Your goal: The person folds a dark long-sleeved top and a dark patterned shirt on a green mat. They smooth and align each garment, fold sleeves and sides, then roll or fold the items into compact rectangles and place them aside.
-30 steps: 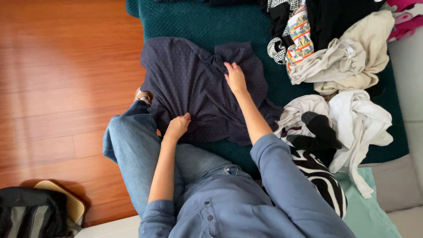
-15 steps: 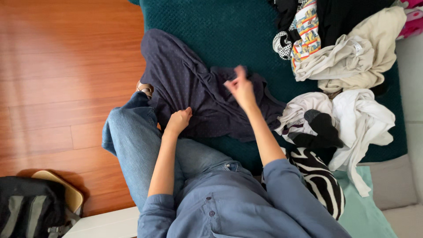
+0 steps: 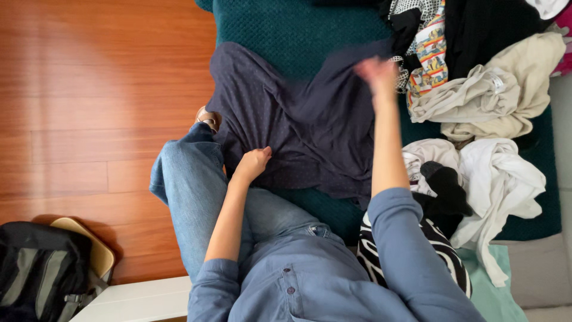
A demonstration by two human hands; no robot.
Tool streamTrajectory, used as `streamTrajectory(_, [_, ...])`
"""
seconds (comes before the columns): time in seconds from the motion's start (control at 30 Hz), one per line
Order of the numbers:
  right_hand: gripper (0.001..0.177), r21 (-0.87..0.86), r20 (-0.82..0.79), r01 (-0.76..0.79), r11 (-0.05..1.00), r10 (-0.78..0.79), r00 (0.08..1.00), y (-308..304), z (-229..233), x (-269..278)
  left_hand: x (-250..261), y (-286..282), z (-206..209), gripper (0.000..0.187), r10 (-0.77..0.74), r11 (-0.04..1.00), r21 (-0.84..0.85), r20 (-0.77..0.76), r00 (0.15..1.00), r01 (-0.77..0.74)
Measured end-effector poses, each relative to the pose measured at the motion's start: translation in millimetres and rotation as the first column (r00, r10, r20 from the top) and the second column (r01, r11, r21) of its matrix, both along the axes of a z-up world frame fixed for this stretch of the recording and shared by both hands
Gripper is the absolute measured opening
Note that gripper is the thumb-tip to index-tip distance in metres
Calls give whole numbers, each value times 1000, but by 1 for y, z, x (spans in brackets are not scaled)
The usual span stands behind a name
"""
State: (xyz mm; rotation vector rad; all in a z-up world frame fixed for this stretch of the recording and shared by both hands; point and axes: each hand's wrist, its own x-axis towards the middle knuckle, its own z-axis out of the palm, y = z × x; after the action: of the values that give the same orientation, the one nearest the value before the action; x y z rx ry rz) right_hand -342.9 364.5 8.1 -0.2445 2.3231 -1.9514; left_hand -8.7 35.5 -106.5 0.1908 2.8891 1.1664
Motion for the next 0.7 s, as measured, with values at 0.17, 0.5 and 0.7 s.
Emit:
streamTrajectory(0.17, [114, -114, 195, 271, 956, -246, 949, 30, 6, -25, -5, 1, 21, 6, 0, 996, 93, -141, 990, 13])
streamTrajectory(0.5, [62, 894, -355, 297, 335, 127, 926, -27, -68, 121, -9, 2, 59, 12, 30, 1000, -2, -70, 997, -30])
streamTrajectory(0.7, [40, 777, -574, 477, 410, 150, 805, -30, -64, 150, -20, -17, 84, 61, 373, 909, -42, -365, 853, -415])
